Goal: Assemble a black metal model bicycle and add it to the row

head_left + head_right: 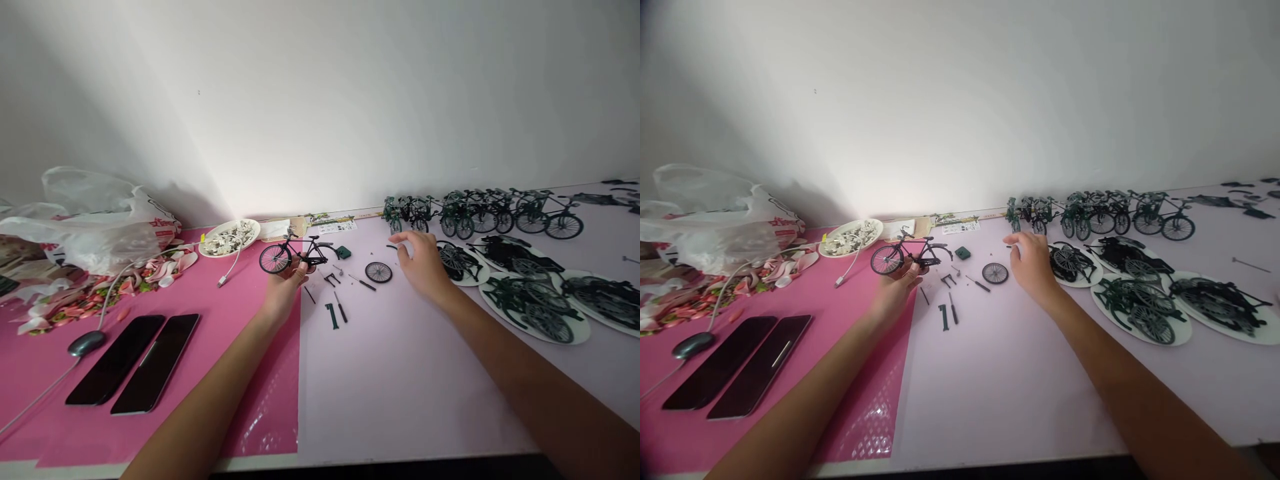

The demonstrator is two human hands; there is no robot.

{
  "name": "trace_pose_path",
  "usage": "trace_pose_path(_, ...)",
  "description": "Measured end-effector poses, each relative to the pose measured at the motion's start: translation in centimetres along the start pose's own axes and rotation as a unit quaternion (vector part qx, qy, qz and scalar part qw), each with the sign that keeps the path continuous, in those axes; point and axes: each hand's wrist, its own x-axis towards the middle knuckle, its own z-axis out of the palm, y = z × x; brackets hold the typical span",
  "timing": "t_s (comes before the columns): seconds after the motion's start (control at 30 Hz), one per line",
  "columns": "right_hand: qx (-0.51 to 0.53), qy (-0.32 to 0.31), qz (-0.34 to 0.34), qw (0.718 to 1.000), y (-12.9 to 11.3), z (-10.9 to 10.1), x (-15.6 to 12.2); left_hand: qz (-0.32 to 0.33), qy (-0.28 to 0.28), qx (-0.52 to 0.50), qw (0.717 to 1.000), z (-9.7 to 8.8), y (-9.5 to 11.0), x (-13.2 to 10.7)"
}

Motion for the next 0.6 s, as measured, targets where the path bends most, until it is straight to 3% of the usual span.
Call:
trace_pose_path(0.17, -0.035, -0.123, 0.037, 0.991, 1.1, 0.4, -0.6, -0.006, 0.000, 0.002, 1.000, 0.1, -0.1, -0.1)
trace_pose_path(0.3, -0.031, -0.189, 0.026, 0.981, 1.0, 0.9, -1.5, -0.004, 0.002, 0.006, 1.000, 0.2, -0.1, -0.2)
trace_pose_path(0.6, 0.075, -0.183, 0.078, 0.977, -0.2, 0.7, -1.1, 0.002, -0.002, 0.026, 1.000, 0.1, -0.2, -0.2)
